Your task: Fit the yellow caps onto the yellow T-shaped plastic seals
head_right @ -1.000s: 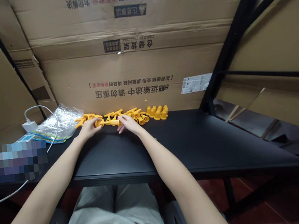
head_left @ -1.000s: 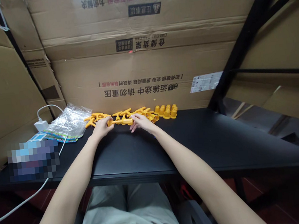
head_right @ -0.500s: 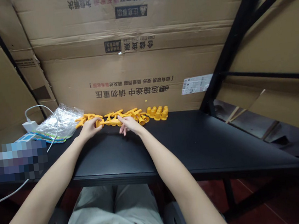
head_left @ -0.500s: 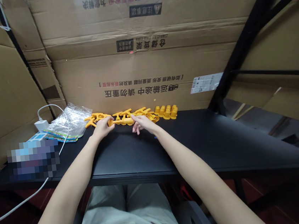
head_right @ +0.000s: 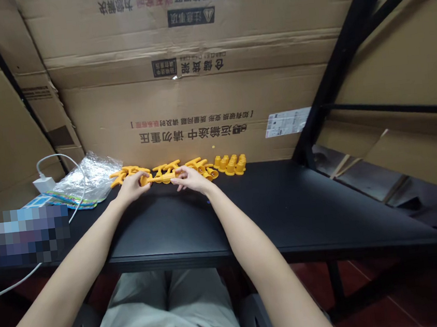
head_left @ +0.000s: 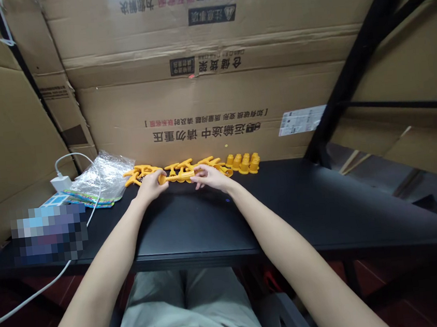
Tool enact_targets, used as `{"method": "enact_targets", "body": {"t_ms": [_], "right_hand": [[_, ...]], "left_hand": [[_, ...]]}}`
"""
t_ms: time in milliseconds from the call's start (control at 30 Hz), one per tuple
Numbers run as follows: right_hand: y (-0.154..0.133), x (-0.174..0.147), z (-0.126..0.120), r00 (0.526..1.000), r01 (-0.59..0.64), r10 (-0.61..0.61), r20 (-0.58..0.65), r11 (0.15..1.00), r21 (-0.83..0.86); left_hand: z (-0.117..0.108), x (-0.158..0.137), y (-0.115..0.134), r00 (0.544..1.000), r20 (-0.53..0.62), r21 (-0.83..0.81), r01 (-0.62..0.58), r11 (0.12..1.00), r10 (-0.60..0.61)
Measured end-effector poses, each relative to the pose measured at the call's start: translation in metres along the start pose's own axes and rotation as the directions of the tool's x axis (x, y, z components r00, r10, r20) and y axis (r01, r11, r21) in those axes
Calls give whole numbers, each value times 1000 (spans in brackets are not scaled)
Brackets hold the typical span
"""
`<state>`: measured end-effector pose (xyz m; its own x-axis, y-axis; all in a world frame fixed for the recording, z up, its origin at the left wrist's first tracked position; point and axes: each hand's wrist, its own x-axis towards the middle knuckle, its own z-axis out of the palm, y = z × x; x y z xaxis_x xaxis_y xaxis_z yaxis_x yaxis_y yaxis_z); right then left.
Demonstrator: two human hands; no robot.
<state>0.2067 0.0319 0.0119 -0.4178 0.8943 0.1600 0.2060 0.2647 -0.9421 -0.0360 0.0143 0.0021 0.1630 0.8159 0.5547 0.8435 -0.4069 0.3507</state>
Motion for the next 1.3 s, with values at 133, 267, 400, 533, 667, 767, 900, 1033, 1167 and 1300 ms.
{"method": "enact_targets", "body": {"t_ms": [133, 267, 400, 533, 667, 767, 900, 1033, 1167, 1300], "right_hand": [[-1, 1, 9, 998, -62, 62, -26, 998, -21], [-6, 1, 13, 985, -133, 126, -116, 989, -59], [-5, 0, 4, 992, -109, 105, -64, 992, -55], [0, 0, -5, 1000, 5, -5, -2, 1000, -24], [4, 3, -5, 998, 62, -63, -5, 997, -36], [3, 3, -3, 999, 45, -45, -2, 998, -43], [1, 3, 0, 1000, 7, -7, -1, 999, -36], [1, 4, 2, 1000, -5, 5, -9, 1000, -20], [2, 5, 4, 1000, -20, 20, -11, 1000, -5], [0, 3, 4, 999, -40, 40, 0, 999, 4]], "left_hand": [[-1, 0, 4, 1000, -23, -11, -12, 1000, 12], [-2, 0, 8, 1000, -11, -38, -12, 999, 11], [-4, 0, 7, 1000, -11, -35, 0, 999, 0], [-4, -1, 6, 1000, -9, -23, 25, 999, -25], [-5, -2, 6, 1000, -16, -19, 22, 1000, -22], [-6, -2, 7, 1000, -20, -24, 16, 1000, -16], [-6, -2, 7, 1000, -19, -24, 16, 1000, -16], [-5, -2, 7, 999, -24, -25, 23, 999, -24], [-5, -2, 7, 999, -15, -22, 30, 999, -30], [-5, -2, 6, 999, -16, -23, 33, 999, -33]]}}
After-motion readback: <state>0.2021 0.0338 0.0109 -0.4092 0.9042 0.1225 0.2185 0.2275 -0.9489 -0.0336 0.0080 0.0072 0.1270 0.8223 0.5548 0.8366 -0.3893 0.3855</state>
